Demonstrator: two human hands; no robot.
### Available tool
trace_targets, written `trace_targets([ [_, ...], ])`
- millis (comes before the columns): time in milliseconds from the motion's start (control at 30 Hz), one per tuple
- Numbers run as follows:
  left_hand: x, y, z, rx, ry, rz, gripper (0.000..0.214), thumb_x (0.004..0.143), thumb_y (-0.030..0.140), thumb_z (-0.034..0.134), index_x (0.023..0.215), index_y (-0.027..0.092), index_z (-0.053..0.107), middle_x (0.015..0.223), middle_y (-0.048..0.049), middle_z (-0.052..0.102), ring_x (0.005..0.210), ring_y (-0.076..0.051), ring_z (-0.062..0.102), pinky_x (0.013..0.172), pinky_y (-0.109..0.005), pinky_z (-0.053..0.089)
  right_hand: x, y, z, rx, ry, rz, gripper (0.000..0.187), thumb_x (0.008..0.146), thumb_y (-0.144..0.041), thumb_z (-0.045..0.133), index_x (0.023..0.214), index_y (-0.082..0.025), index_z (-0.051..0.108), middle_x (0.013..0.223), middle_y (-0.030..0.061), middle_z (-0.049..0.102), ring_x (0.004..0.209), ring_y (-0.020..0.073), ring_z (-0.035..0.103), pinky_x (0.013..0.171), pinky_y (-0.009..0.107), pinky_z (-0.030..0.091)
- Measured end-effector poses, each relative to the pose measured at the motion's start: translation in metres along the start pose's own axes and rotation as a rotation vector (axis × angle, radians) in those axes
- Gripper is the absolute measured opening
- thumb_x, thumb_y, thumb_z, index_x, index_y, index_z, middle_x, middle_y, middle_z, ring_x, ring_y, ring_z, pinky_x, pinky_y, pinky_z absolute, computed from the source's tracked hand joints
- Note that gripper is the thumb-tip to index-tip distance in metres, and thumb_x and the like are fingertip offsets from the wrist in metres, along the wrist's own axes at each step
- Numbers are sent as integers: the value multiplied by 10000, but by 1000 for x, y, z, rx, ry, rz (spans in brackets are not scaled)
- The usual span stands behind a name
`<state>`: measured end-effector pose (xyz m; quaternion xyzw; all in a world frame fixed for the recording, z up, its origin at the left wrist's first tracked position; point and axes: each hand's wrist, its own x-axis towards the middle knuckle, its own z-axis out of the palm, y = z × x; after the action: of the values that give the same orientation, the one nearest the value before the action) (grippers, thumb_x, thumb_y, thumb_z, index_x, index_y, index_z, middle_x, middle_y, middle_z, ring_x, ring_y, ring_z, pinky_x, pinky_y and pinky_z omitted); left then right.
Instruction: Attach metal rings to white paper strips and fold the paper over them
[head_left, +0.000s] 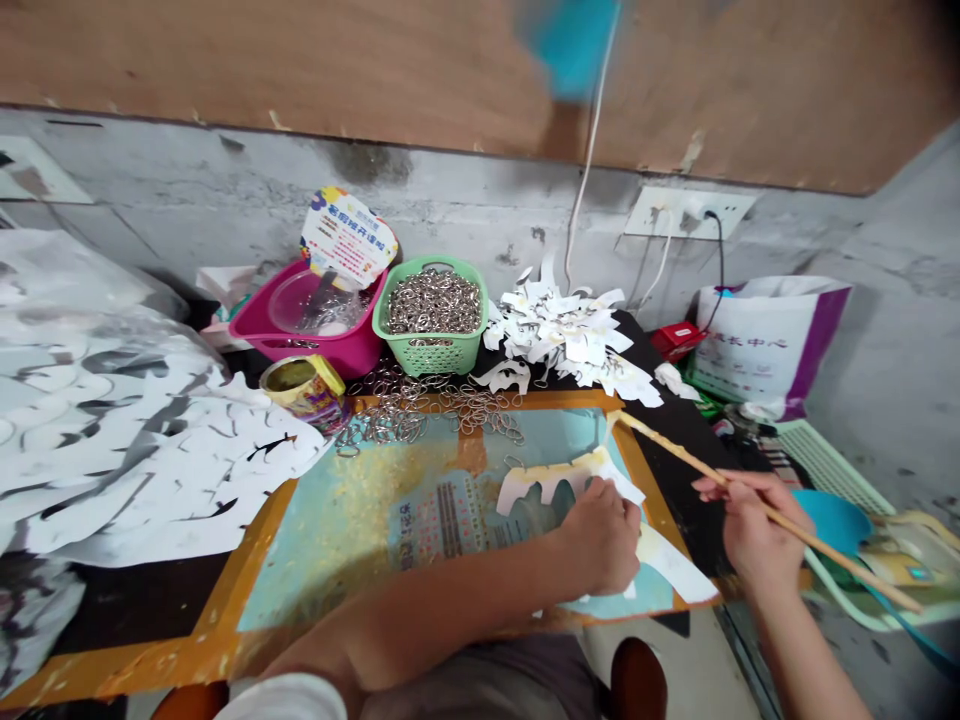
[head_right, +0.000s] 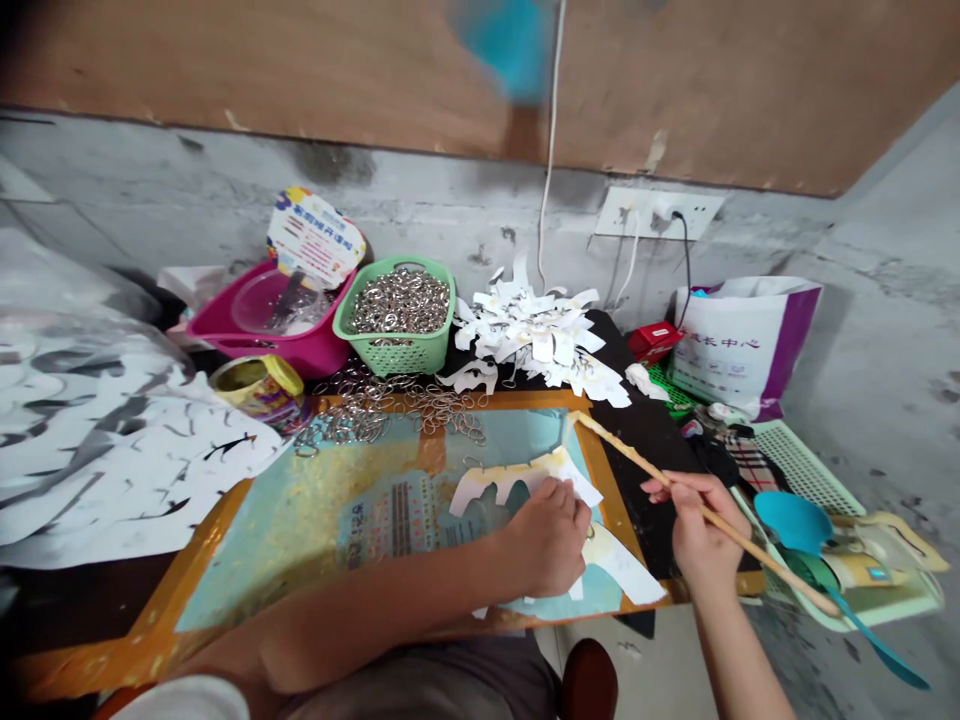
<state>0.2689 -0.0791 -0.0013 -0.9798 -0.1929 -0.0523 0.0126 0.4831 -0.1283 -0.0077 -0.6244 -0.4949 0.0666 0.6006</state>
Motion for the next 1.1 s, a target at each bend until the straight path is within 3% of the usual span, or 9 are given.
trace_targets([
  [233, 8, -1, 0, -27, 69, 17, 427, 909, 337, 466, 1201, 34, 540, 1137, -219, 610, 1042, -311, 569, 904, -448, 403, 9, -6, 15, 182, 192, -104, 266, 885, -379, 625, 1076, -195, 648, 996, 90, 717, 764, 208, 663, 749, 397, 557],
  [300, 7, -1, -1, -76, 91, 16, 384, 906, 325, 478, 1156, 43, 553, 1051, -184, 610, 948, -283, 576, 860, -432, 424, 14, -4, 13, 169, 115, -112, 275, 913, -389, 593, 1099, -194, 653, 1095, 111, 703, 785, 206, 669, 762, 401, 562],
  [400, -2, -9, -8, -110, 136, 64, 231, 926, 231, 460, 1049, 75, 580, 930, -127, 598, 855, -249, 570, 816, -406, 438, 15, 3, 5, 13, -125, -95, 247, 936, -371, 581, 1100, -205, 662, 1233, 123, 667, 798, 203, 692, 787, 398, 571],
  [467, -15, -26, -14, -123, 160, 80, 157, 920, 161, 471, 1003, 110, 595, 931, -113, 598, 894, -247, 572, 815, -391, 449, 13, 11, -1, -123, -262, -108, 236, 916, -368, 619, 1095, -221, 666, 1283, 112, 648, 868, 220, 704, 843, 402, 568],
  [533, -31, -55, -20, -167, 108, -22, 139, 871, 108, 538, 983, 123, 620, 981, -117, 619, 943, -254, 579, 820, -378, 469, 9, 19, -7, -229, -338, -125, 250, 903, -382, 639, 1102, -232, 666, 1295, 101, 644, 965, 243, 696, 907, 408, 552],
  [600, -47, -92, -23, -229, 55, -169, 195, 835, 25, 542, 958, 132, 649, 1040, -114, 636, 966, -239, 591, 848, -357, 484, 6, 26, -13, -286, -362, -126, 273, 908, -403, 629, 1122, -237, 661, 1299, 97, 644, 1023, 256, 683, 944, 411, 537],
  [733, -71, -151, -18, -273, -1, -215, 121, 868, 82, 600, 896, 158, 689, 1070, -86, 657, 1015, -215, 610, 881, -313, 496, -1, 38, -23, -299, -313, -92, 304, 914, -433, 611, 1141, -238, 662, 1298, 96, 648, 1002, 254, 684, 972, 416, 523],
  [900, -73, -162, -11, -295, -34, -240, 113, 916, 140, 575, 859, 154, 672, 1014, -81, 666, 965, -200, 624, 849, -288, 498, -12, 48, -25, -242, -215, -43, 321, 922, -429, 602, 1169, -230, 652, 1293, 104, 655, 909, 238, 689, 911, 435, 551],
  [1100, -45, -173, -20, -305, -29, -270, 176, 912, 88, 482, 937, 137, 649, 948, -96, 684, 870, -221, 634, 764, -305, 485, -18, 51, -25, -213, -144, -78, 277, 927, -394, 602, 1125, -213, 672, 1270, 120, 665, 1000, 266, 684, 910, 442, 550],
])
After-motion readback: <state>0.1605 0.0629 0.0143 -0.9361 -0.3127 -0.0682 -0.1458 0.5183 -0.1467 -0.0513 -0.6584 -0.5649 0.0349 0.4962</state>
